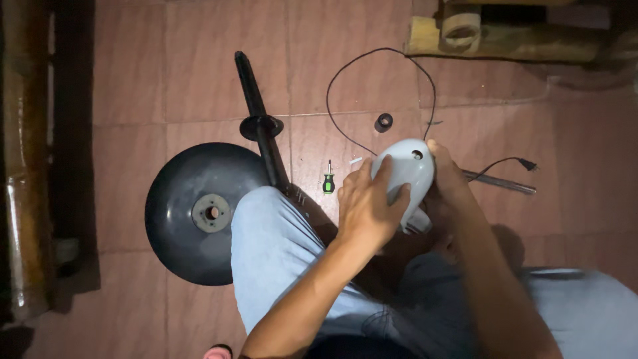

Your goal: The person sits on the floor and uses a screwdriver to remove screws from the white fan motor housing. They separate the motor casing, inspect the internal components, and reassemble the housing by aligning the parts and tightening the screws.

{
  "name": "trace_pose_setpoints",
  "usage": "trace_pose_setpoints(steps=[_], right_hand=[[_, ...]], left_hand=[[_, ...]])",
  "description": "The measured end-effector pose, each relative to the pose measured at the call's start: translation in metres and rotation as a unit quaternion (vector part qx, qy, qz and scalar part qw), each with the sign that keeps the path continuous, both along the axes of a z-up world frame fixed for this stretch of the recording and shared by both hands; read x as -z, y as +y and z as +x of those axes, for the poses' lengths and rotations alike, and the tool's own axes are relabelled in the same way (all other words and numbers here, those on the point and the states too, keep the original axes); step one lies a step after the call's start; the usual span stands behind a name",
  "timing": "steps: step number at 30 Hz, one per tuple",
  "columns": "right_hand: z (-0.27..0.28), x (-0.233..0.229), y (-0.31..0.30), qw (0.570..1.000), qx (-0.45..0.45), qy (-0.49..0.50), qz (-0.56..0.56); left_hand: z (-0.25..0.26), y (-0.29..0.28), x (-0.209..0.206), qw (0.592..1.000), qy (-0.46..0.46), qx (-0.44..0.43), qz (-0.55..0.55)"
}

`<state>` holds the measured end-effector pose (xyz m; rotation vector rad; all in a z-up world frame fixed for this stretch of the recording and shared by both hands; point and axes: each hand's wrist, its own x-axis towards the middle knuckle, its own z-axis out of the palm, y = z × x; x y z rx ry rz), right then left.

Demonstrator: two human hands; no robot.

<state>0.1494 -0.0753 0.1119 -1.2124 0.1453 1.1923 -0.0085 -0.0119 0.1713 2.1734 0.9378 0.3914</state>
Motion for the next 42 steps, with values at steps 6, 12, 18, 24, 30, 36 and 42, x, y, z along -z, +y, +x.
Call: trace_pose_setpoints(steps=[6,12,18,24,30,36,42], right_hand=[[0.007,0.016,-0.004,1.000,0.022,0.001,-0.006],[0.013,0.020,-0.006,0.999,0.031,0.018,0.020],[-0.005,-0.004,-0.004,0.983,-0.031,-0.177,-0.045],[-0.029,-0.058,-0.011,0.900,-0.179,-0.385,-0.097],[-0.062,-0.106,-0.022,0.773,-0.258,-0.570,-0.106],[-0.087,-0.119,-0.026,0.717,-0.293,-0.622,-0.112],[-0.092,-0.123,-0.025,0.675,-0.270,-0.685,-0.057]], left_hand=[[-0.010,-0.005,0.002,0.999,-0.040,0.017,0.014],[-0.040,0.032,0.027,0.995,-0.052,0.041,-0.072],[-0.043,0.037,0.090,0.811,-0.300,0.007,-0.502],[-0.055,0.052,0.117,0.647,-0.371,0.062,-0.663],[-0.053,0.056,0.140,0.606,-0.316,0.028,-0.730],[-0.047,0.055,0.153,0.533,-0.413,0.039,-0.737],[-0.035,0.071,0.134,0.506,-0.451,0.084,-0.730]])
